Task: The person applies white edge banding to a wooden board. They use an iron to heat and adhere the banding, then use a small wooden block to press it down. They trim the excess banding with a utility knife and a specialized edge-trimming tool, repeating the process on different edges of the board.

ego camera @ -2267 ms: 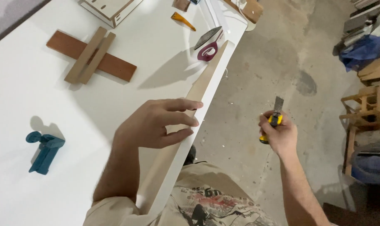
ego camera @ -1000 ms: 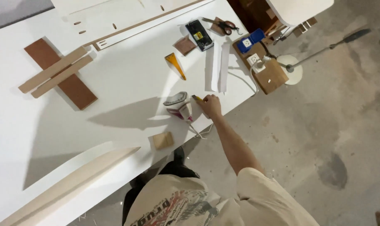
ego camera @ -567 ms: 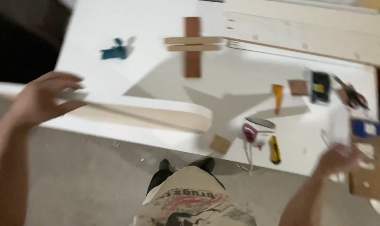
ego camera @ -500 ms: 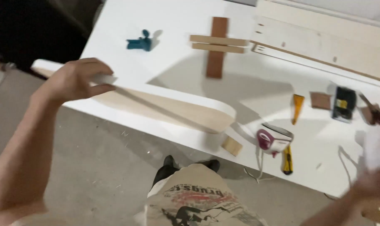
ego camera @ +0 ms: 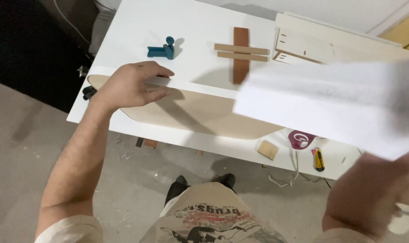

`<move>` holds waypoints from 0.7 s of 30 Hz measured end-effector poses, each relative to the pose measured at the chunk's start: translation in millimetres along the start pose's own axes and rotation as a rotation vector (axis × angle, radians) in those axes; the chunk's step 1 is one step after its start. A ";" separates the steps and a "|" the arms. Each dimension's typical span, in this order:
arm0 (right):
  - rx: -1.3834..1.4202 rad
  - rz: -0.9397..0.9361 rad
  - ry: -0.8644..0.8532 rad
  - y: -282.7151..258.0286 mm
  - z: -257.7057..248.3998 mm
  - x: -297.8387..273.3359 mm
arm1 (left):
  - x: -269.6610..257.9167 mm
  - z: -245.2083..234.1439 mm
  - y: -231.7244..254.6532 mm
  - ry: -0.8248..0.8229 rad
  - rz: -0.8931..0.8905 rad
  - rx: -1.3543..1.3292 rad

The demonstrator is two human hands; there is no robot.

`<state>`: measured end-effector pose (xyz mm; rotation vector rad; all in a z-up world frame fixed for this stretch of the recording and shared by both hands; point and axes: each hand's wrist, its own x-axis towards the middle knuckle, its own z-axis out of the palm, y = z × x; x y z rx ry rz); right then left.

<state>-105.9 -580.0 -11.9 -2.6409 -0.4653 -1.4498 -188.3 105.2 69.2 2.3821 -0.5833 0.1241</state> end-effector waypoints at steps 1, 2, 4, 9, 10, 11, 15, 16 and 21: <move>-0.008 -0.029 -0.015 -35.7 8.4 17.3 | -2.9 0.6 -4.4 0.038 0.039 -0.040; -0.016 -0.057 -0.031 -67.9 14.0 38.3 | -5.4 1.9 -8.4 0.076 0.077 -0.081; -0.025 -0.118 -0.060 -139.8 0.6 63.2 | -8.5 0.3 -8.8 0.069 0.087 -0.128; 0.886 0.859 -0.303 -283.4 -56.8 103.7 | -10.9 4.3 -21.5 0.083 0.025 -0.223; 0.745 0.792 -0.420 -280.7 -55.2 103.0 | -10.3 6.6 -25.0 0.108 0.054 -0.269; 0.605 0.725 -0.536 -278.6 -52.7 101.4 | -11.0 8.8 -28.7 0.133 0.080 -0.313; 0.507 0.675 -0.658 -273.7 -34.1 95.0 | -11.7 2.7 -15.0 0.131 0.129 -0.305; 0.448 0.644 -0.702 -277.6 -34.1 96.7 | -12.9 0.7 -9.6 0.127 0.191 -0.204; 0.356 0.610 -0.730 -297.2 -32.9 88.9 | -10.9 3.0 11.5 0.068 0.255 0.011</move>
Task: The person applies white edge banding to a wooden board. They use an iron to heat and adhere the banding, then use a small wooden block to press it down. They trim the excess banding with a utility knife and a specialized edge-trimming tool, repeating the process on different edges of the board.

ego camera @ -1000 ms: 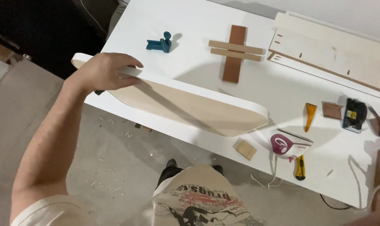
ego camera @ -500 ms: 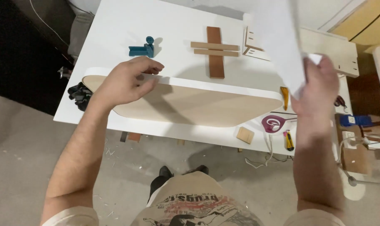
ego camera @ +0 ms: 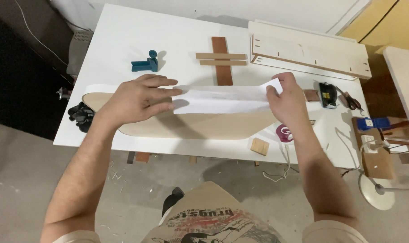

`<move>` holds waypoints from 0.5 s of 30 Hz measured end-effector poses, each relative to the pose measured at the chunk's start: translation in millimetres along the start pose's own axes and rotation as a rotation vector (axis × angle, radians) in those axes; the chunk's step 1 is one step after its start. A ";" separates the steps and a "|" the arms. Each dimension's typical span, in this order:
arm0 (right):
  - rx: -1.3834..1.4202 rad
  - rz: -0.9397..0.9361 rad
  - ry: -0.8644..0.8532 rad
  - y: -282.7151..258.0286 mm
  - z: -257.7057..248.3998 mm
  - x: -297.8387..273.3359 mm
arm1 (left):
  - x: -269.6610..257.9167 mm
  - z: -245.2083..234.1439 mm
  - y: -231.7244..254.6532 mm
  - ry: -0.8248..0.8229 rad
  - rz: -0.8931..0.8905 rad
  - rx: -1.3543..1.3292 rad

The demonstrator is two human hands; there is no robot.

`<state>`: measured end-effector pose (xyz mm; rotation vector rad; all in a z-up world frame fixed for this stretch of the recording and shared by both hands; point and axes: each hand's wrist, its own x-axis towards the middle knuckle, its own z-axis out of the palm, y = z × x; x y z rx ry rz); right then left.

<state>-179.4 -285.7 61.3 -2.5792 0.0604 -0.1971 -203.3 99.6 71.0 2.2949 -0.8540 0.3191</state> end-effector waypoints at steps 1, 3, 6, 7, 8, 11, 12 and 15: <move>-0.031 -0.013 0.011 -0.5 2.7 -2.5 | 2.3 -2.0 8.0 -0.039 -0.024 -0.001; -0.057 -0.018 0.022 -3.8 4.1 -6.4 | 4.5 0.1 12.5 -0.086 -0.046 -0.002; -0.091 -0.133 0.107 10.8 1.0 -7.6 | 0.9 9.2 0.8 -0.103 -0.047 0.084; 0.074 -0.263 0.308 30.7 0.5 -3.9 | -0.4 9.0 -4.2 -0.070 -0.053 0.120; 0.211 -0.365 0.520 56.4 -6.3 -9.8 | 4.2 15.8 -10.5 -0.053 -0.037 0.128; 0.333 -0.291 0.855 121.5 -20.4 -28.8 | -3.5 3.4 -37.9 -0.110 0.128 0.204; 0.298 -0.261 0.872 165.1 -9.0 -35.1 | -1.6 5.3 -35.5 -0.128 0.158 0.172; 0.231 0.469 0.799 292.2 36.2 -60.9 | 2.7 9.8 -32.6 -0.178 0.007 -0.046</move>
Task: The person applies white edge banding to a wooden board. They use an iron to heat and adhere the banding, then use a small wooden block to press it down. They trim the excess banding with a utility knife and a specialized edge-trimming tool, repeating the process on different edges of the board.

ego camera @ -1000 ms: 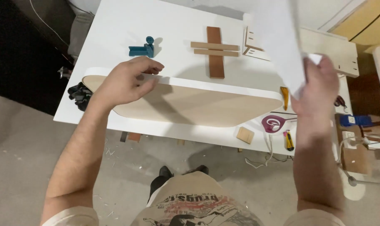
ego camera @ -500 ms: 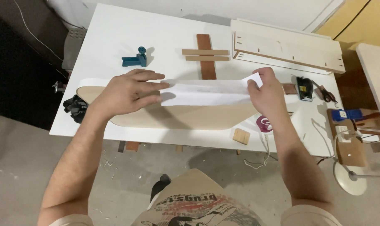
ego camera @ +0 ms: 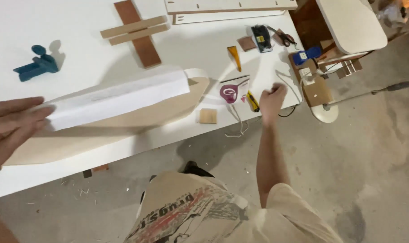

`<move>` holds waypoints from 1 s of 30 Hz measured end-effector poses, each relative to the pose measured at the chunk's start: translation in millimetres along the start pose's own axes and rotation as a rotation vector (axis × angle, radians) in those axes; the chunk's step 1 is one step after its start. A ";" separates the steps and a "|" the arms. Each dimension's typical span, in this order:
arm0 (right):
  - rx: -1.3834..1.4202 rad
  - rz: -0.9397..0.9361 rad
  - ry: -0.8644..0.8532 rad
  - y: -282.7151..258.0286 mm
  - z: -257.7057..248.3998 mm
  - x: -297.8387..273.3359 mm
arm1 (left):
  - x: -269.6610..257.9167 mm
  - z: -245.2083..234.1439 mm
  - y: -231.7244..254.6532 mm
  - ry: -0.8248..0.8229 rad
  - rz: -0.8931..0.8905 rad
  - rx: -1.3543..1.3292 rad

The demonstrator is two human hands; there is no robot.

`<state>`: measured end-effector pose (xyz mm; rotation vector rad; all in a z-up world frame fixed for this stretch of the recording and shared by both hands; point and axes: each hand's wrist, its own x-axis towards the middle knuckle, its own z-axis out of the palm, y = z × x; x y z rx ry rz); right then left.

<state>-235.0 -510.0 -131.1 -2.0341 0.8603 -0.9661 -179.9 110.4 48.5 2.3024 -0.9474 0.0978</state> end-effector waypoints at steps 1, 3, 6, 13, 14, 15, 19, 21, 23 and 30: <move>-0.131 0.156 -0.215 47.5 12.0 -1.1 | 0.8 3.5 -0.1 -0.029 -0.283 -0.062; -0.258 0.312 -0.440 107.3 33.5 -8.5 | -5.2 27.0 -73.4 -0.058 -0.574 -0.119; 0.003 0.237 -0.767 152.0 68.3 -21.4 | -30.8 34.6 -139.2 0.030 -0.510 -0.396; 0.121 0.217 -0.668 46.7 65.0 2.2 | -0.6 -7.6 17.4 0.048 -0.187 0.014; 0.072 0.257 -0.712 3.7 31.3 4.7 | -1.6 -7.3 16.8 0.063 -0.208 -0.059; 0.082 0.235 -0.721 -6.9 14.4 24.6 | 1.5 -6.1 20.8 0.086 -0.212 -0.049; -0.026 -0.479 -0.532 -59.1 -55.0 112.3 | 2.6 -0.5 26.5 0.101 -0.242 -0.002; -0.090 -0.861 -0.405 -110.7 -75.9 131.4 | 3.6 2.9 25.2 0.128 -0.190 -0.007; 0.340 -0.551 -0.803 -186.0 -84.7 120.1 | 5.6 5.1 24.9 0.118 -0.228 0.001; -0.925 -0.506 -1.070 -447.2 -50.8 -51.1 | 6.6 11.1 9.9 0.138 -0.167 0.086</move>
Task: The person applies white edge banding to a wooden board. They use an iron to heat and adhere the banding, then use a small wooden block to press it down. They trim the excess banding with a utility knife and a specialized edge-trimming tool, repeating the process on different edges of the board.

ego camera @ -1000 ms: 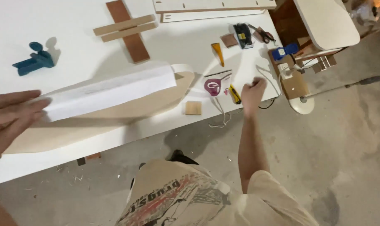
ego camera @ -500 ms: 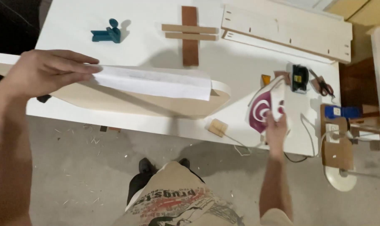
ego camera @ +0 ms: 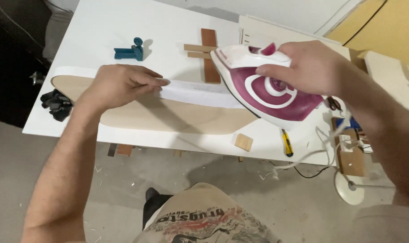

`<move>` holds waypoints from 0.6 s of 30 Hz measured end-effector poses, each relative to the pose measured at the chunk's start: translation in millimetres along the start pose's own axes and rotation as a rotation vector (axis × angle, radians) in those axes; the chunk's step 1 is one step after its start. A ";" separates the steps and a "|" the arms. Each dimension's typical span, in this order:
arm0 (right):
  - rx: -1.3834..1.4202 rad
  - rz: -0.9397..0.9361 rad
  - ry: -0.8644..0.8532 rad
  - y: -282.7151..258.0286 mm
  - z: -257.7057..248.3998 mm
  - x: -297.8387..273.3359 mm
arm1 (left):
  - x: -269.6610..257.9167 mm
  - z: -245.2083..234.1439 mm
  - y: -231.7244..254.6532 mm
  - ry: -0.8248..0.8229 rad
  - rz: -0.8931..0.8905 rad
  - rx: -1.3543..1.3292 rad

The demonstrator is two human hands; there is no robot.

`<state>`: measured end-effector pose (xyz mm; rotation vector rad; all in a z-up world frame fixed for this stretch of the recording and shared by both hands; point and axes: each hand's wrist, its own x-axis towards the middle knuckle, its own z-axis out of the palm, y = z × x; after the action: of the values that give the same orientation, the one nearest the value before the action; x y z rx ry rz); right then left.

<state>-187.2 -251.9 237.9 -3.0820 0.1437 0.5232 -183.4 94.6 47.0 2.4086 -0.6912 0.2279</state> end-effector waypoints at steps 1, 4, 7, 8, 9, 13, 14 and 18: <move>-0.051 -0.034 -0.038 -8.6 3.0 6.2 | -1.0 -0.1 3.7 -0.025 -0.048 0.002; -0.153 -0.098 -0.074 -10.6 20.5 40.0 | -1.6 -4.2 14.9 -0.076 -0.122 0.013; -0.233 -0.129 -0.096 -30.6 25.2 40.4 | 0.0 -5.8 22.8 -0.102 -0.147 0.037; -0.261 -0.117 -0.114 -42.8 25.1 33.5 | 0.3 -5.4 24.3 -0.102 -0.136 0.048; -0.269 -0.123 -0.119 -44.0 26.9 34.1 | -1.0 -7.3 25.1 -0.100 -0.145 0.043; -0.312 -0.220 -0.111 -60.6 27.2 24.2 | -2.2 -6.5 20.9 -0.087 -0.069 0.015; -0.300 -0.280 -0.068 -68.8 25.4 17.7 | -3.8 -4.4 18.7 -0.068 -0.044 0.031; -0.298 -0.346 -0.062 -89.7 21.7 7.0 | -4.8 -3.4 16.6 -0.062 -0.034 0.014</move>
<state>-179.5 -162.6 214.8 -3.2539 -0.5046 0.6711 -196.2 87.5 56.7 2.4474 -0.6778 0.1450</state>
